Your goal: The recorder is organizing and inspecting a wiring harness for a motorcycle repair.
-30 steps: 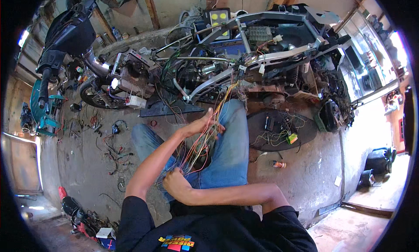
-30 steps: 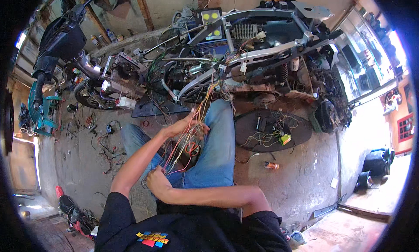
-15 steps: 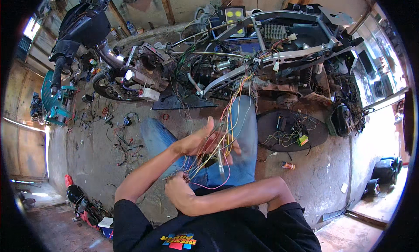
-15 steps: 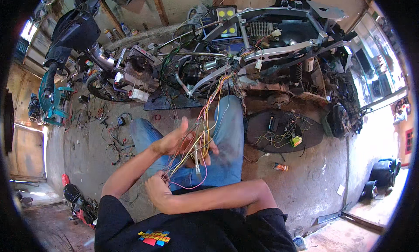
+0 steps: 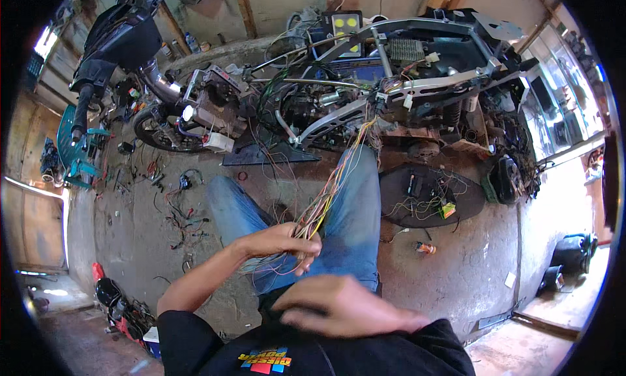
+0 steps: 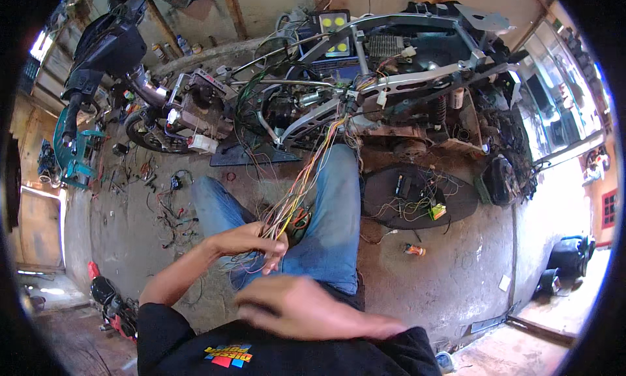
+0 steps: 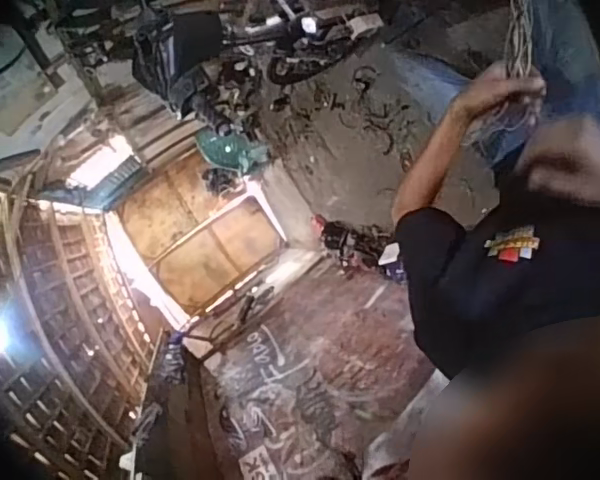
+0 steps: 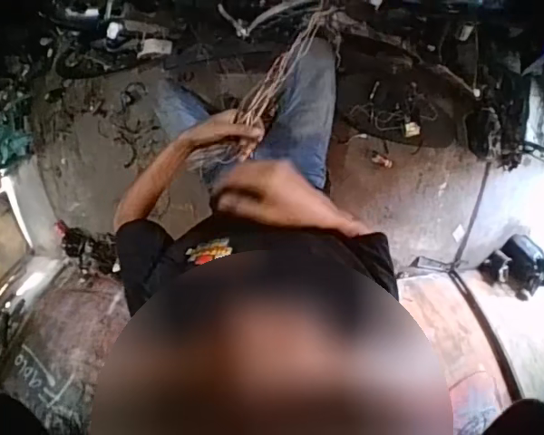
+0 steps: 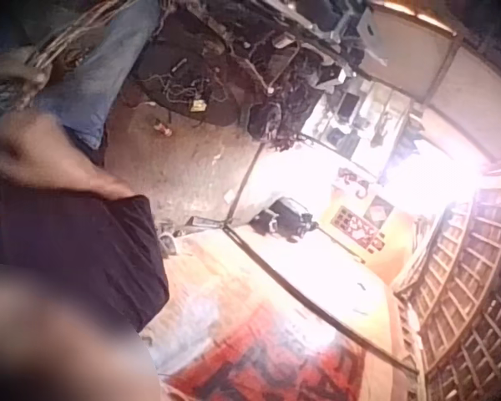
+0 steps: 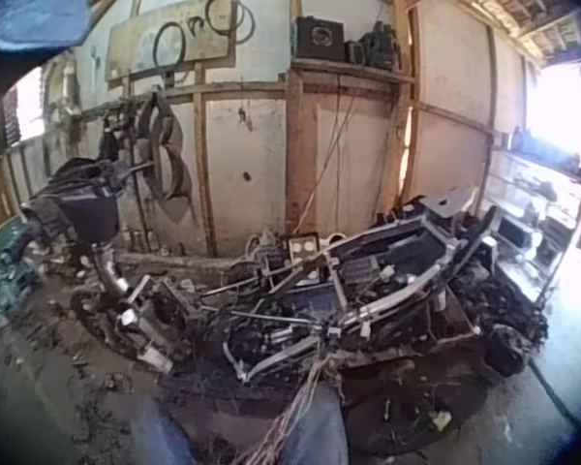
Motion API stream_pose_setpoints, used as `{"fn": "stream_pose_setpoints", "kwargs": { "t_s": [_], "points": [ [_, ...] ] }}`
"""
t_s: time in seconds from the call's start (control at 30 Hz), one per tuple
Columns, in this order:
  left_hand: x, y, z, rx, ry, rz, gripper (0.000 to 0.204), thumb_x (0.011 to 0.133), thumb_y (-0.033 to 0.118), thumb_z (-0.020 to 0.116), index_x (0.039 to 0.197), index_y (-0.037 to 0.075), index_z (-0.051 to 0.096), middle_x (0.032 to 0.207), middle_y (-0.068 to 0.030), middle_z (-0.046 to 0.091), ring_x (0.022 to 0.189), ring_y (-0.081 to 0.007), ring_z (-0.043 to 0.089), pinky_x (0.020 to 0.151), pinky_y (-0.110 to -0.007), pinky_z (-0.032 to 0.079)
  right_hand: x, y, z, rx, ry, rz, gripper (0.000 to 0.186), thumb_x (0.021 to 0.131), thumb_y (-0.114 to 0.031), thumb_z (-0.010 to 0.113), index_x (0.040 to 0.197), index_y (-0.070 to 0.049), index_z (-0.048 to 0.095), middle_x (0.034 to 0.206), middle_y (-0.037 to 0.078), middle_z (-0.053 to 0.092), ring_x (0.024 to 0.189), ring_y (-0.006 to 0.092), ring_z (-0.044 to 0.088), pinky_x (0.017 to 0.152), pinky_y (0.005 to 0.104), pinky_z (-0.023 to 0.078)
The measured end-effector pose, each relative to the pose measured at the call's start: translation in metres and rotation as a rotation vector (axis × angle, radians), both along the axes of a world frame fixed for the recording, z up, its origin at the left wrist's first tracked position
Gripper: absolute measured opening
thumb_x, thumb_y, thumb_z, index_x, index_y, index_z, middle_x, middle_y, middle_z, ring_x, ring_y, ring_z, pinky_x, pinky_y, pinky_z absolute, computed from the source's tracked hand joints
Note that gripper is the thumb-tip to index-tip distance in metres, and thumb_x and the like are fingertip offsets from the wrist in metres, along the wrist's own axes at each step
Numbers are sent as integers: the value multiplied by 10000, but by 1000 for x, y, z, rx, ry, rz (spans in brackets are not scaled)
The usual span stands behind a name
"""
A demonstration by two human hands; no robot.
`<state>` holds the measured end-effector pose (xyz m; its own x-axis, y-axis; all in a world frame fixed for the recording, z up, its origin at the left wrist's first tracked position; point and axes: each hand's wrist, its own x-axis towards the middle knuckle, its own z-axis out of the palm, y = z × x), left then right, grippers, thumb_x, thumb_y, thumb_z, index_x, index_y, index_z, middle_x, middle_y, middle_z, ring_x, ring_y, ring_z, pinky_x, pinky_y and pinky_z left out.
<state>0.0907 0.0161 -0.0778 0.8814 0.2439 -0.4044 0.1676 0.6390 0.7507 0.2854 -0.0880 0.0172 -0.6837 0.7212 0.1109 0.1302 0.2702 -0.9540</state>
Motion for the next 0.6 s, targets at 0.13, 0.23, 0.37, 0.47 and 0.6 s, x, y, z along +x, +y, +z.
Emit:
{"fn": "stream_pose_setpoints", "kwargs": {
  "t_s": [0.13, 0.23, 0.37, 0.47, 0.6],
  "points": [
    [-19, -6, -18, 236, 164, -86, 365, 1018, 360, 632, 840, 42, 613, 672, -28, 627, 584, -118, 607, 591, -296, 488, 23, 16, -88, -569, 238, -782, 276, 1048, -177, 564, 1216, 40, 592, 1126, 100, 662, 1106, 174, 608, 963, 307, 469],
    [-23, -13, -14, 334, 364, -116, 313, 1024, 309, 636, 886, 30, 601, 724, -21, 606, 603, -118, 591, 550, -293, 484, 3, 22, -144, -529, 350, -700, 402, 1041, -232, 603, 1336, 37, 554, 1157, 97, 647, 1103, 162, 620, 990, 319, 491],
    [-15, -24, 7, 624, 357, -148, 339, 990, 319, 635, 884, 0, 595, 646, -42, 619, 542, -133, 590, 534, -318, 469, -31, 40, -132, -836, 500, -371, 512, 1077, -355, 520, 1416, 29, 512, 1299, 166, 623, 1291, 206, 505, 1152, 393, 364],
    [-19, -36, -10, 755, 316, 26, 351, 972, 339, 643, 899, -1, 594, 683, -67, 633, 598, -176, 625, 579, -342, 495, -44, 45, -115, -788, 557, -438, 389, 1114, -359, 422, 1121, 2, 564, 1183, 141, 655, 1061, 211, 644, 1031, 382, 473],
    [-36, -34, -38, 992, 298, 92, 400, 945, 406, 675, 898, 11, 639, 764, -120, 667, 642, -293, 630, 627, -405, 504, -45, 50, -103, -746, 692, -473, 377, 1123, -375, 381, 910, -74, 460, 769, 51, 515, 706, 183, 569, 718, 324, 478]
  ]
}}
